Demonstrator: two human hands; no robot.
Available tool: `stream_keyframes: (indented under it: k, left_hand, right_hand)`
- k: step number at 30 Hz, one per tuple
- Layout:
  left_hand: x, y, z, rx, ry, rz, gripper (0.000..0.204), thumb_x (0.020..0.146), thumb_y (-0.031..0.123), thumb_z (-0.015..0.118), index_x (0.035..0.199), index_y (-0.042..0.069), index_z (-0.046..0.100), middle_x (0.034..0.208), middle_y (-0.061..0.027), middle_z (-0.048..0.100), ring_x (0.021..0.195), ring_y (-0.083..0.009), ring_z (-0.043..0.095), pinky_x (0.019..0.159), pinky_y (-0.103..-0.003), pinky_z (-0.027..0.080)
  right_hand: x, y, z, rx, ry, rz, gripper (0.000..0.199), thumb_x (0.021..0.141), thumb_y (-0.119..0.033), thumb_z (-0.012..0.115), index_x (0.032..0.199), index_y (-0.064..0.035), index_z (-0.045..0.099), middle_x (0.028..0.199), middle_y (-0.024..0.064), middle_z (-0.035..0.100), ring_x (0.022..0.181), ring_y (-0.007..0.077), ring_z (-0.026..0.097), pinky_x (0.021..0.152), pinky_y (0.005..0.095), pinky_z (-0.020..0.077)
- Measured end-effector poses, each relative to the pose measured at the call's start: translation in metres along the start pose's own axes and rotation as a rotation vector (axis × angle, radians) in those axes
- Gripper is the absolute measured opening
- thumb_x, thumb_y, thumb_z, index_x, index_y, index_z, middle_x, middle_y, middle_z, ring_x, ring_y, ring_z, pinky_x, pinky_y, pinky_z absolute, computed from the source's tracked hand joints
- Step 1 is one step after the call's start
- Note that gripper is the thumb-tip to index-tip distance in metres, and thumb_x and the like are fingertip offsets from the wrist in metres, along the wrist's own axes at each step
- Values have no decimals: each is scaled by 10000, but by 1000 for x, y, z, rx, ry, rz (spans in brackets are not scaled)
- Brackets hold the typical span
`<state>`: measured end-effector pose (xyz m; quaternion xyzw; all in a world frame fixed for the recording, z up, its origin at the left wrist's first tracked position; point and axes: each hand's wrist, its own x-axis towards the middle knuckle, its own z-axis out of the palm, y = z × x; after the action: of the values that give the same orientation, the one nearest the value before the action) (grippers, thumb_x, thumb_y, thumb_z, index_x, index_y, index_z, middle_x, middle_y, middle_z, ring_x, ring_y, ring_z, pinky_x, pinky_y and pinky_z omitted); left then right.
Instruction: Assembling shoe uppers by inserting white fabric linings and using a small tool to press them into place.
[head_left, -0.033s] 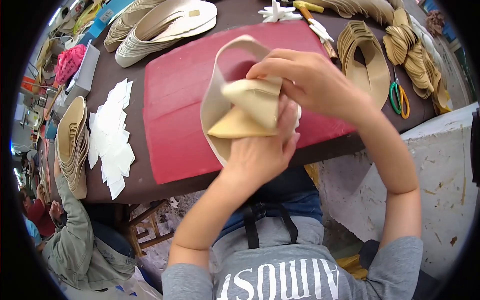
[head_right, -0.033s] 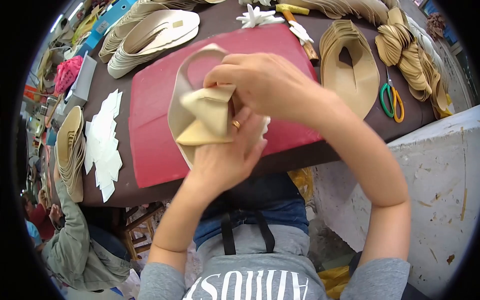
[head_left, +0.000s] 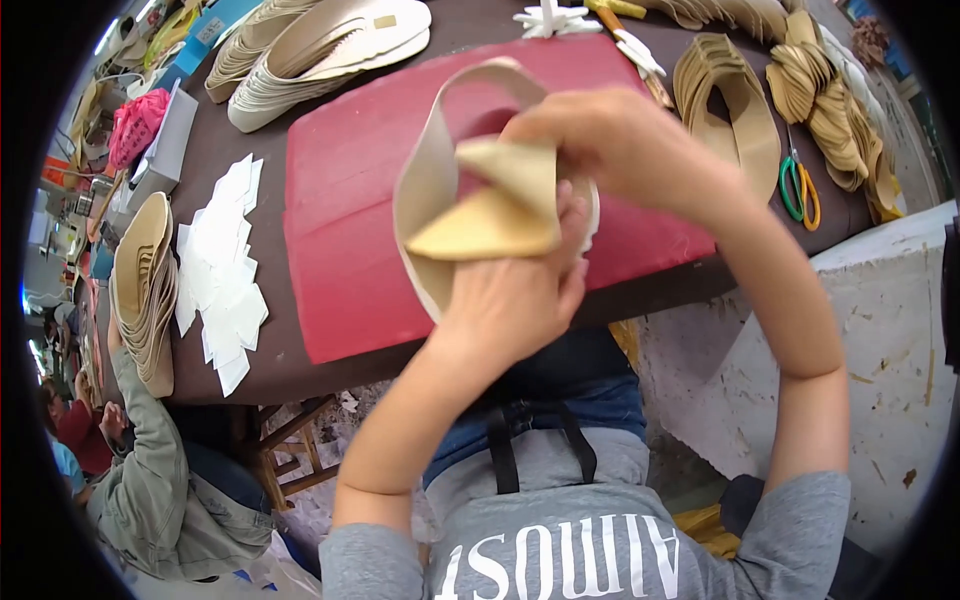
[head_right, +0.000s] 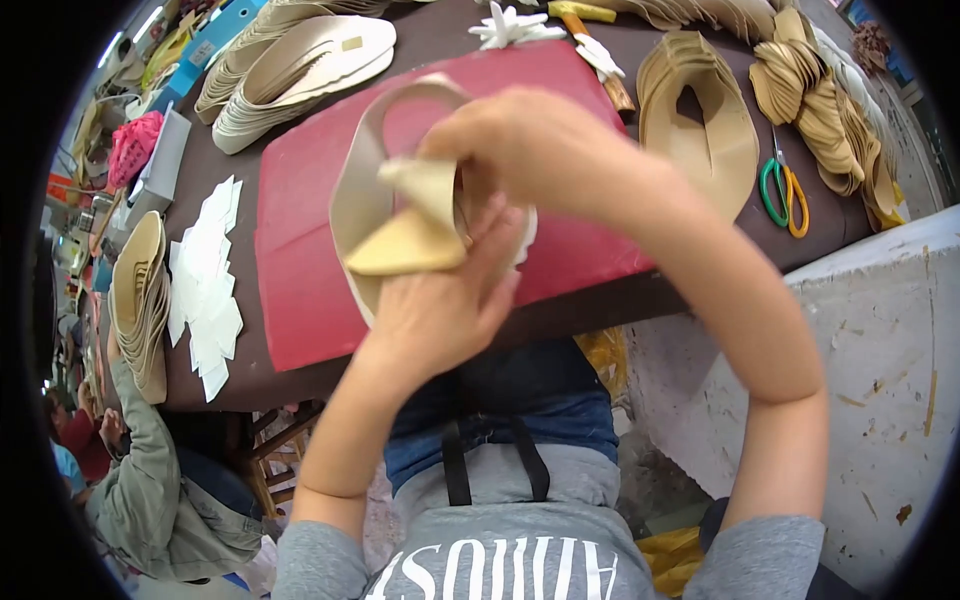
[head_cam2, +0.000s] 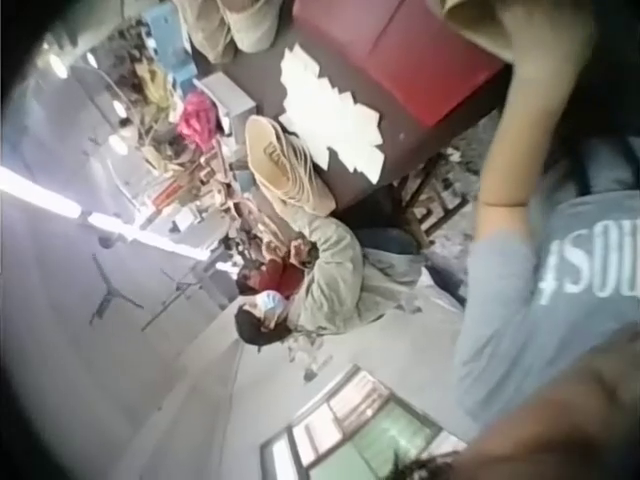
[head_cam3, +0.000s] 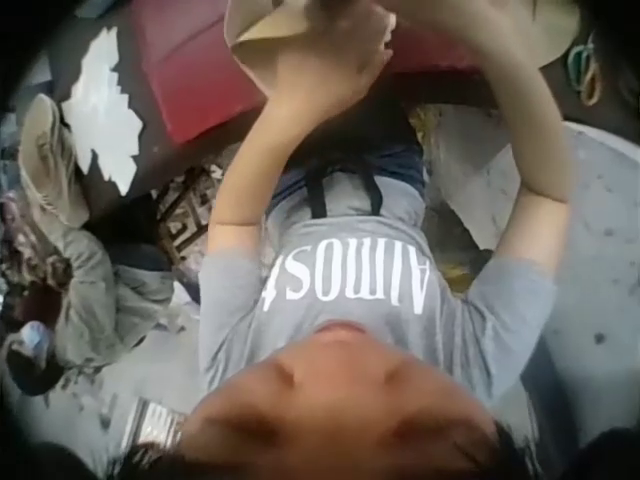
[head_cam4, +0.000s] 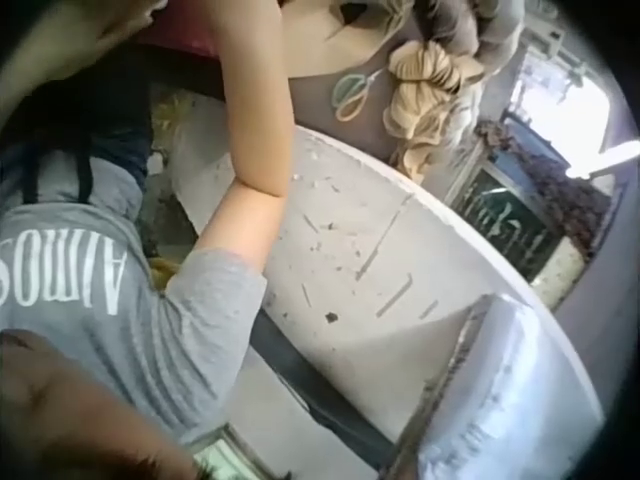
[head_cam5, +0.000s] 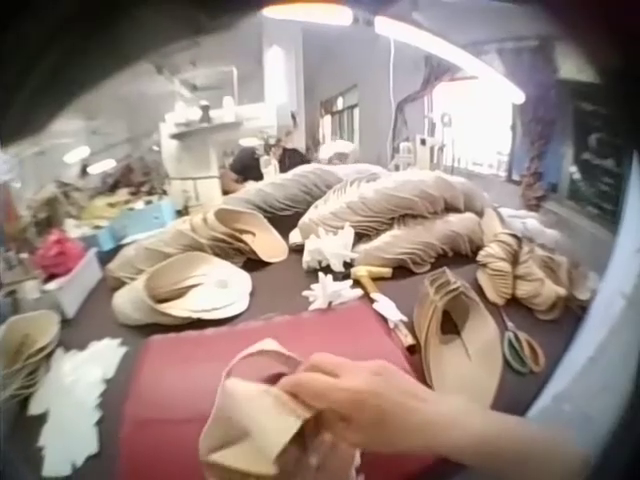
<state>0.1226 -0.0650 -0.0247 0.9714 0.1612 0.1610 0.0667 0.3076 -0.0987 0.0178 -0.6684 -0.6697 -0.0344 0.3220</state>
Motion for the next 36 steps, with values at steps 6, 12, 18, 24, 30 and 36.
stream_keyframes:
  k: [6,12,18,24,30,36]
  left_hand:
    - [-26,-4,-9,-35,43,118,441,790,121,604,1218,24,559,1218,-123,599,897,-281,549,724,-348,479]
    - [-7,15,2,52,53,-23,410,802,93,588,1205,17,567,1197,-126,613,979,-277,568,737,-341,496]
    - [22,6,17,149,28,-8,396,798,103,577,1179,-3,580,1168,-136,626,976,-286,580,710,-326,498]
    - [7,24,23,393,88,16,370,793,105,572,1143,-13,599,1079,-142,647,847,-279,601,642,-320,483]
    - [35,23,33,324,76,-52,358,797,88,552,1132,-37,583,899,-137,606,806,-237,518,626,-313,411]
    - [39,22,45,425,201,-28,311,780,93,556,1054,-43,613,885,-147,628,707,-260,527,551,-314,432]
  right_hand:
    - [-14,22,5,13,-113,177,176,680,55,611,855,44,628,754,130,665,601,262,593,612,356,489]
    - [-33,21,14,41,-21,230,110,705,42,600,812,57,622,769,161,676,611,289,622,621,375,504]
    - [-17,-10,2,-391,-5,-135,179,701,27,605,879,24,626,778,133,669,629,295,592,611,347,488]
    - [-28,19,-10,-306,-87,82,100,751,13,585,835,47,626,757,174,657,624,317,629,610,392,506]
    - [-37,11,1,-386,17,22,92,756,-21,594,831,29,615,748,166,646,621,328,618,590,393,488]
    - [-22,11,-10,-430,-6,-61,110,736,-55,630,838,-14,626,756,151,651,619,333,608,563,389,471]
